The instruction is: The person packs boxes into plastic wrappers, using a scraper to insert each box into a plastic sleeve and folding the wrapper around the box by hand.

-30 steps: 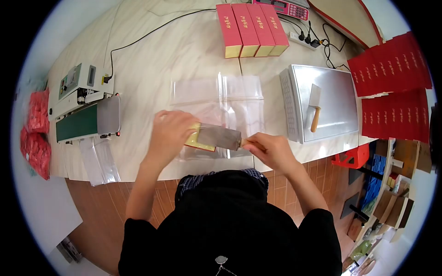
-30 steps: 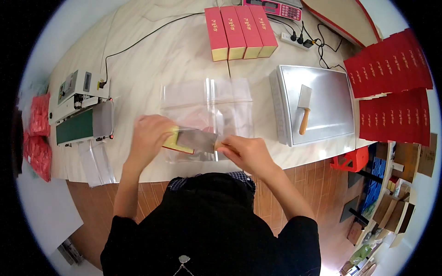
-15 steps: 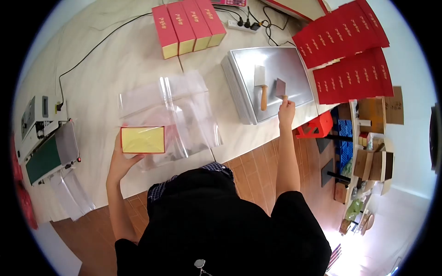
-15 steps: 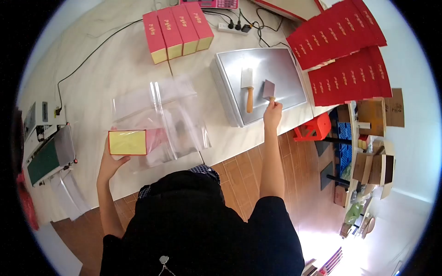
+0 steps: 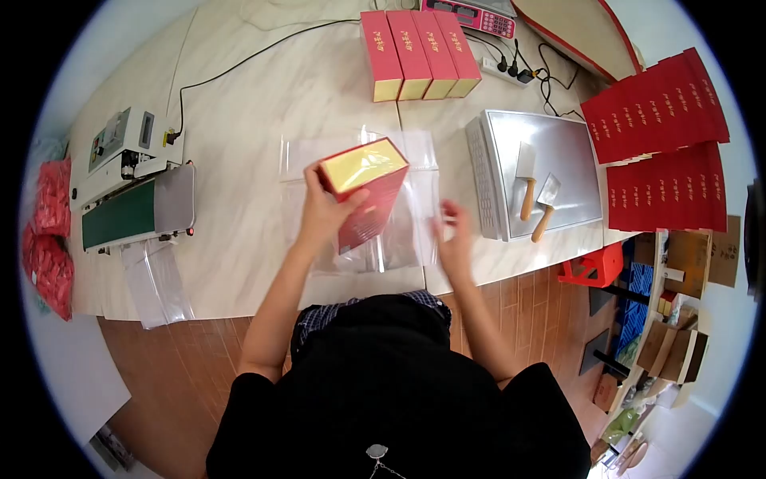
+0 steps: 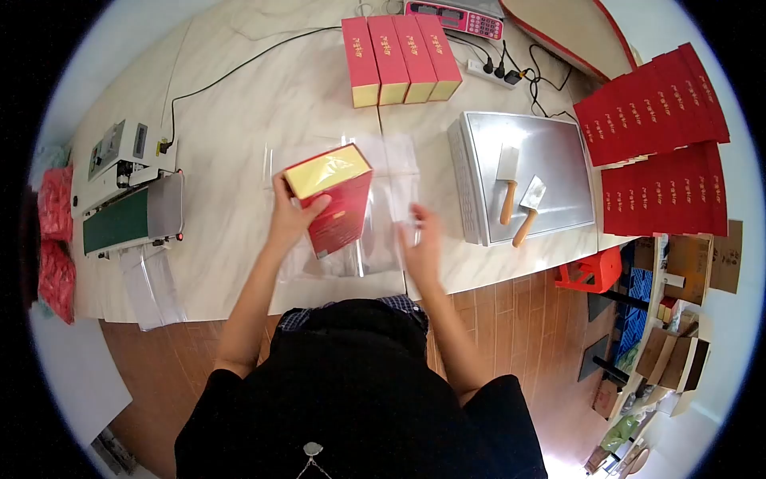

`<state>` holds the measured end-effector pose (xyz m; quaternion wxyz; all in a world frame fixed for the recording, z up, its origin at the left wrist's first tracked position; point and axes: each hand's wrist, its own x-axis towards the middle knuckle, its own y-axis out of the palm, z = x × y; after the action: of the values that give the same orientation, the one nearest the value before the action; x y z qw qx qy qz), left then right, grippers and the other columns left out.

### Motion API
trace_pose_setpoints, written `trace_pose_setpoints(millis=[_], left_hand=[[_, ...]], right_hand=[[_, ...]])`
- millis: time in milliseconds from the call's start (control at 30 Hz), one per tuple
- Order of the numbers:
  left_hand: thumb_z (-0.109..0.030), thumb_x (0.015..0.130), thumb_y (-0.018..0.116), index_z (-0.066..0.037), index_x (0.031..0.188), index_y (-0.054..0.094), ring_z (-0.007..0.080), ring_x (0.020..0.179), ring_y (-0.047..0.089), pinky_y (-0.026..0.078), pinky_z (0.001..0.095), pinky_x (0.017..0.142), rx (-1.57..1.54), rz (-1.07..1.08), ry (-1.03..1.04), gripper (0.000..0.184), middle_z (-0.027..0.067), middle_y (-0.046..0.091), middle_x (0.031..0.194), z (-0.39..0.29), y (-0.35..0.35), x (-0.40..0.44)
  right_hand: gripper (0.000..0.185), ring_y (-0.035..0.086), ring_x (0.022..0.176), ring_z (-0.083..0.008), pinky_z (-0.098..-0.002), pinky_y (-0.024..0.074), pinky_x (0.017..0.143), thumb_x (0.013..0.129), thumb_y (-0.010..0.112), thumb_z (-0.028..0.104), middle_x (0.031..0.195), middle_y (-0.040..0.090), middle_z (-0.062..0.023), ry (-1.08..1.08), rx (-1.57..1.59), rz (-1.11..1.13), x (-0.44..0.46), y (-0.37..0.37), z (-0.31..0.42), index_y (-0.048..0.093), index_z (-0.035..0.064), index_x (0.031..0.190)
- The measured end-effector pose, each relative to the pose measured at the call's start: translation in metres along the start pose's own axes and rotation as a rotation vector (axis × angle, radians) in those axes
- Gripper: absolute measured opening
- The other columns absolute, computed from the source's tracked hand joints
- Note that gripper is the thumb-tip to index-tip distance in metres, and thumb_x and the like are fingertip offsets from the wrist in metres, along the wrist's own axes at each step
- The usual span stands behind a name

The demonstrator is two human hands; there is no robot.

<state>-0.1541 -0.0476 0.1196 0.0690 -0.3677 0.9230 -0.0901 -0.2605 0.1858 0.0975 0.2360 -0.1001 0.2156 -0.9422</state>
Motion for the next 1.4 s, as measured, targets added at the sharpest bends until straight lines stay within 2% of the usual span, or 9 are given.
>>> trace_pose_setpoints(millis=[100,200,300,400,533,833,933,1200,1400], left_hand=[[-0.043,0.082,0.077,0.001,0.132,0.032,0.0277,0.115,0.054,0.045,0.0387,0.098,-0.052,0.04,0.177,0.081,0.0195,0.05,0.125,-0.006,0.033,-0.025],[-0.066,0.089,0.054,0.001,0.135,0.03,0.0278,0.111,0.054,0.045,0.0387,0.097,-0.191,0.127,0.168,0.085,0.0193,0.048,0.126,-0.005,0.046,-0.057],[-0.066,0.095,0.041,-0.002,0.14,0.026,0.0234,0.116,0.049,0.04,0.0373,0.102,-0.401,0.274,0.023,0.08,0.0154,0.047,0.126,-0.01,0.038,-0.067],[-0.06,0.101,0.032,-0.002,0.139,0.035,0.0229,0.119,0.05,0.038,0.0378,0.105,-0.241,0.016,0.018,0.069,0.0144,0.049,0.129,0.002,0.042,-0.052],[-0.049,0.106,0.022,0.002,0.134,0.045,0.0216,0.125,0.047,0.032,0.0338,0.109,-0.399,0.113,-0.121,0.063,0.0142,0.053,0.132,0.003,0.033,-0.032],[-0.058,0.103,0.014,0.002,0.143,0.036,0.0221,0.138,0.036,0.02,0.0361,0.117,-0.336,-0.054,0.021,0.075,0.0144,0.043,0.145,-0.029,-0.026,-0.083],[-0.057,0.103,0.016,0.003,0.144,0.032,0.0239,0.139,0.034,0.019,0.0371,0.117,-0.311,-0.132,0.044,0.074,0.0158,0.04,0.147,-0.025,-0.045,-0.093],[-0.047,0.106,0.02,0.003,0.142,0.036,0.0248,0.136,0.039,0.024,0.0366,0.116,-0.128,-0.265,0.044,0.064,0.0167,0.043,0.144,0.012,-0.087,-0.092],[-0.035,0.107,0.031,0.002,0.139,0.041,0.0246,0.134,0.042,0.025,0.0378,0.116,0.035,-0.392,0.082,0.05,0.0155,0.048,0.141,-0.007,-0.076,-0.068]], right_hand=[[0.087,0.045,0.124,-0.0307,-0.0405,0.0412,0.1,0.075,0.082,0.02,0.138,0.04,-0.0188,-0.071,0.093,0.115,-0.014,0.041,0.037,0.032,-0.0005,0.143],[0.106,0.042,0.127,-0.0306,-0.0405,0.0396,0.104,0.068,0.088,0.02,0.139,0.031,-0.02,0.075,0.316,0.045,-0.023,0.051,0.055,0.02,-0.0029,0.146],[0.099,0.047,0.122,-0.0296,-0.0388,0.0388,0.104,0.068,0.088,0.014,0.132,0.04,-0.0193,0.167,0.223,-0.085,-0.036,0.039,0.054,0.024,-0.0039,0.142],[0.092,0.047,0.121,-0.0281,-0.0379,0.0388,0.103,0.068,0.088,0.013,0.127,0.045,-0.0183,0.202,0.318,-0.138,-0.042,0.042,0.04,0.03,-0.0028,0.138],[0.085,0.049,0.118,-0.0253,-0.0371,0.0414,0.101,0.069,0.086,0.011,0.127,0.045,-0.0153,0.102,0.099,-0.051,-0.043,0.032,0.048,0.032,-0.0017,0.134],[0.084,0.049,0.123,-0.0284,-0.0402,0.036,0.109,0.07,0.086,0.014,0.13,0.048,-0.0154,-0.224,0.364,0.262,-0.018,0.048,0.074,0.034,0.0036,0.135],[0.086,0.045,0.13,-0.0335,-0.0506,0.0207,0.119,0.068,0.086,0.016,0.135,0.045,-0.0171,-0.402,0.324,0.42,-0.007,0.068,0.074,0.033,0.0048,0.135],[0.092,0.04,0.133,-0.04,-0.0519,0.0246,0.116,0.066,0.087,0.018,0.139,0.043,-0.021,-0.3,0.262,0.501,-0.009,0.115,0.046,0.033,0.0016,0.139],[0.089,0.043,0.128,-0.0425,-0.0511,0.0339,0.108,0.067,0.086,0.033,0.137,0.047,-0.024,-0.484,-0.199,0.376,0.033,0.038,0.046,0.042,-0.0012,0.136]])
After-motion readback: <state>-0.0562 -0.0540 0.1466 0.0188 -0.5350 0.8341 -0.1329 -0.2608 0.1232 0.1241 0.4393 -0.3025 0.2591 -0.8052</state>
